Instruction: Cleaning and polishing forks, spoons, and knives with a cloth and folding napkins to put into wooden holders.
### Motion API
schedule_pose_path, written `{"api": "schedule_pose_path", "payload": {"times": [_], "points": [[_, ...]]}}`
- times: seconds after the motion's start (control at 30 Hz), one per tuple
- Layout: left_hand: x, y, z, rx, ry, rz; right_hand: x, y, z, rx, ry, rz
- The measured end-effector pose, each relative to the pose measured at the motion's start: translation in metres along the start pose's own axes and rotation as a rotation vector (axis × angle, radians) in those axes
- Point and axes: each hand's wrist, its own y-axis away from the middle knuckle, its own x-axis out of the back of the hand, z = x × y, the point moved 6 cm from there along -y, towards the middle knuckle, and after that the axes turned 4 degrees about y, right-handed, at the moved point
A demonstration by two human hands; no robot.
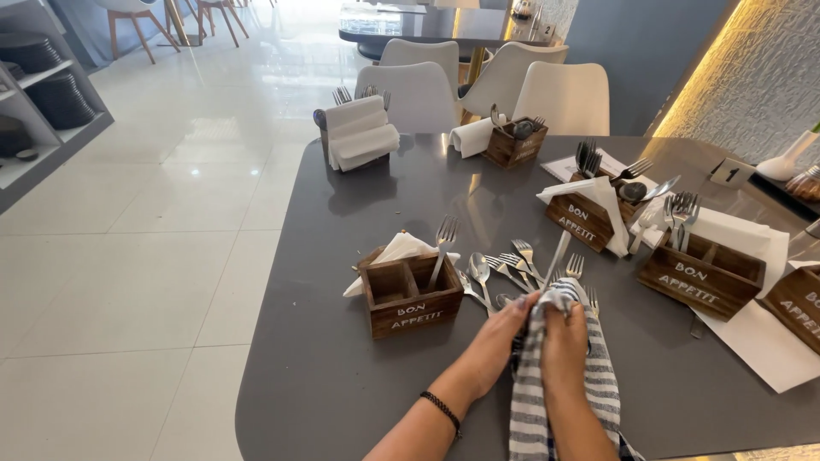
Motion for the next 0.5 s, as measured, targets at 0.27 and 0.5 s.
{"api": "schedule_pose_path", "payload": {"times": [0.27,0.5], "points": [[-0.009,0.005,0.01,-0.145,-0.256,-0.009,0.012,0.001,-0.051,0.201,0.242,0.091],[0.018,-0.01,0.006,-0.204,0.066,0.145,0.016,0.01,-0.095,0.687,0.693,0.074]]}}
